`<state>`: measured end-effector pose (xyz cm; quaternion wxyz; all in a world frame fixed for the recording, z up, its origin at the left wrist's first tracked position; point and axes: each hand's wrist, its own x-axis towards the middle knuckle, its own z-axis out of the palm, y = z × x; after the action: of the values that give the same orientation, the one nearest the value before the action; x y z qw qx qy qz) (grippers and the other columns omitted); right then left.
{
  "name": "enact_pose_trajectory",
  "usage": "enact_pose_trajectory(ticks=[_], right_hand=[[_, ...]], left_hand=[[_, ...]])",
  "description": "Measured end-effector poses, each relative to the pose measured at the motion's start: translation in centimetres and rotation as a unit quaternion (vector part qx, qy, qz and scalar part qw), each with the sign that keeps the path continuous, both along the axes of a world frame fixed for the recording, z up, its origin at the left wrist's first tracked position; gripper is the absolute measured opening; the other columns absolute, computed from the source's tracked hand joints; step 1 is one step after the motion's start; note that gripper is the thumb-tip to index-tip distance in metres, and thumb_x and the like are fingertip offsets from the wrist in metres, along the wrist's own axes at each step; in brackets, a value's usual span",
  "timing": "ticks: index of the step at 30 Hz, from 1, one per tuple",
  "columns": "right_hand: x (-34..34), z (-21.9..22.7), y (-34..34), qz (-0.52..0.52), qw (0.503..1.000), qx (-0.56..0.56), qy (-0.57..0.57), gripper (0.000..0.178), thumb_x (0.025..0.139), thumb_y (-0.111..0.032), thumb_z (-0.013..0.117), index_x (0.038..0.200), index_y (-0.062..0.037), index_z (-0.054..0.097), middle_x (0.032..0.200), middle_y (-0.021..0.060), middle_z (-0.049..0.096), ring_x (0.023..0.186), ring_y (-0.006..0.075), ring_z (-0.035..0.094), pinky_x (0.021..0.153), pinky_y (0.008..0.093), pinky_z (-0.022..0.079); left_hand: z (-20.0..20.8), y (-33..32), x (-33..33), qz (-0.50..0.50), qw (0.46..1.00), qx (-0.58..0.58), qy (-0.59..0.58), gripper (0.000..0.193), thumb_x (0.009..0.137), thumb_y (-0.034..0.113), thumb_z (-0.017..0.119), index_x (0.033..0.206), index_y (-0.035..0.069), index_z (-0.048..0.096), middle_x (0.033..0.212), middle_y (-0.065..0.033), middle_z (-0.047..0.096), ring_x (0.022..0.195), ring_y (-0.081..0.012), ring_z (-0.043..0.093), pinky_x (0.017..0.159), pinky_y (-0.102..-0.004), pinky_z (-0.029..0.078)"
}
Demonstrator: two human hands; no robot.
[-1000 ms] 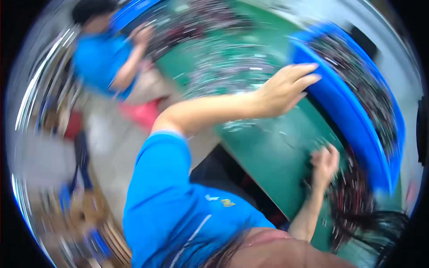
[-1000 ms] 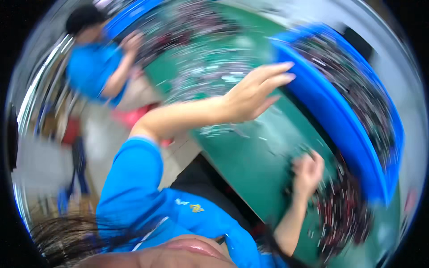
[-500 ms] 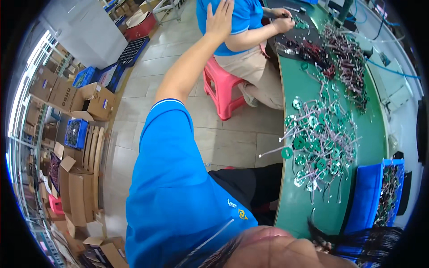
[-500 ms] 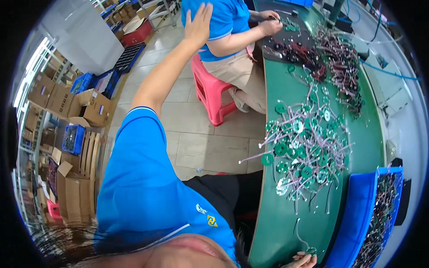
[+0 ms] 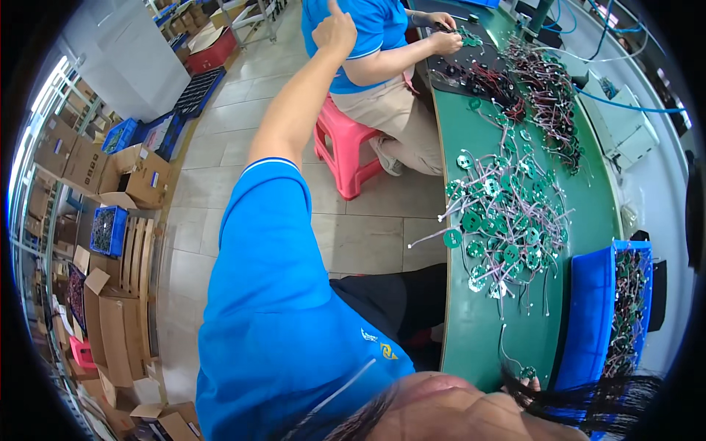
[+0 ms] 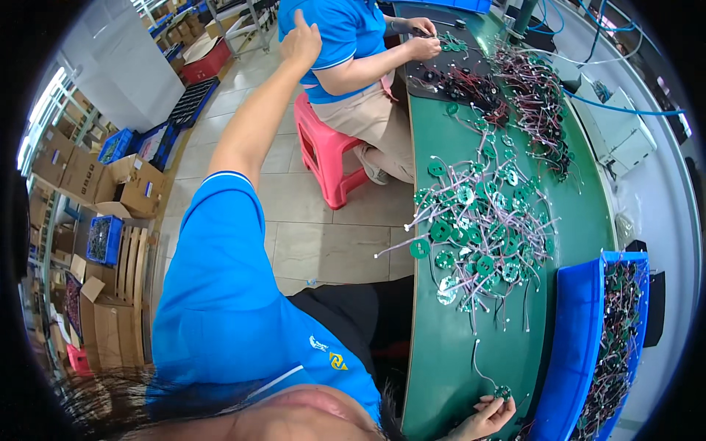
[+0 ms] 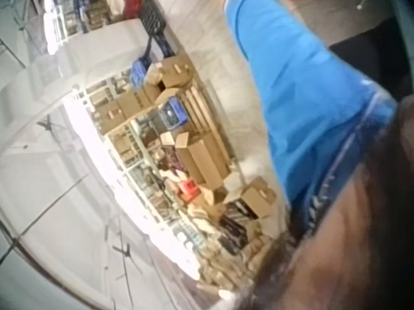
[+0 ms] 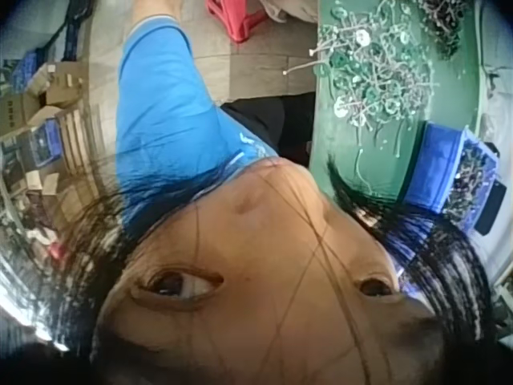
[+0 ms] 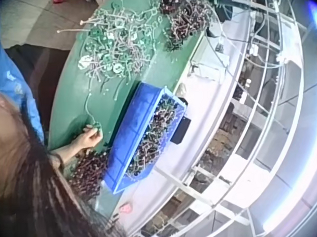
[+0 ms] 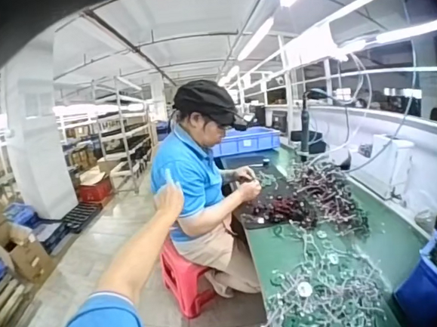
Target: Manually assembling small electronic components by connecting wires to circuit boards and housing units.
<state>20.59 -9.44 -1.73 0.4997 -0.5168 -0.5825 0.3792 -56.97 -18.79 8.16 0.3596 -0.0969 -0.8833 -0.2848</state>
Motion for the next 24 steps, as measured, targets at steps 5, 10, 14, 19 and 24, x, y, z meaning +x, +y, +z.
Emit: enact_pose_trajectory(ticks=[5,10,14,19,24], right_hand=[[-0.3,0.1,-0.2,0.016,1.0,0.005,-0.005,0.011,0.088,-0.011,0.049,0.097,-0.003,0.049,0.067,0.0085,0.057,0.051,0.0124,0.048,0.049,0.0214,0.041],[-1.1,0.1,0.0,0.039,0.999,0.012,-0.005,0.011,0.088,-0.01,0.049,0.097,-0.003,0.049,0.067,0.0083,0.057,0.052,0.0119,0.048,0.05,0.0208,0.041],[-1.2,0.2,0.3,0.047,0.999,0.014,-0.008,0.013,0.088,-0.012,0.05,0.097,-0.0028,0.05,0.069,0.009,0.058,0.052,0.0135,0.049,0.05,0.0221,0.042],[-0.2,0.1,-0.3,0.01,0.998,-0.005,-0.054,0.019,0.089,-0.019,0.052,0.1,-0.0037,0.052,0.075,0.0108,0.059,0.055,0.0179,0.053,0.053,0.0253,0.045],[-1.1,1.2,-0.6,0.035,0.995,-0.002,-0.09,0.024,0.09,-0.016,0.048,0.112,-0.0068,0.051,0.08,0.0081,0.059,0.061,0.0132,0.052,0.054,0.0209,0.043]], left_hand=[[4.5,-1.2,-0.8,-0.015,0.992,0.094,-0.088,0.027,0.087,0.02,0.049,0.11,0.007,0.049,0.076,-0.009,0.063,0.061,-0.0291,0.06,0.061,-0.0403,0.046],[6.6,-1.7,0.8,-0.105,0.989,0.082,-0.066,0.028,0.08,0.017,0.055,0.106,0.005,0.052,0.09,-0.0113,0.06,0.07,-0.0273,0.06,0.064,-0.037,0.046],[8.0,-2.1,8.9,-0.172,0.982,0.071,-0.041,0.029,0.075,0.014,0.059,0.102,0.004,0.055,0.102,-0.0132,0.058,0.078,-0.0258,0.06,0.066,-0.0344,0.047],[5.5,3.4,21.8,-0.479,0.845,0.037,0.235,0.02,0.082,0.012,0.058,0.1,0.003,0.054,0.072,-0.0022,0.06,0.056,-0.0216,0.055,0.059,-0.0324,0.047],[0.5,8.1,41.0,-0.759,0.602,0.079,0.235,0.049,0.071,0.028,0.067,0.111,0.003,0.052,0.101,-0.0101,0.059,0.077,-0.0204,0.058,0.056,-0.0286,0.049]])
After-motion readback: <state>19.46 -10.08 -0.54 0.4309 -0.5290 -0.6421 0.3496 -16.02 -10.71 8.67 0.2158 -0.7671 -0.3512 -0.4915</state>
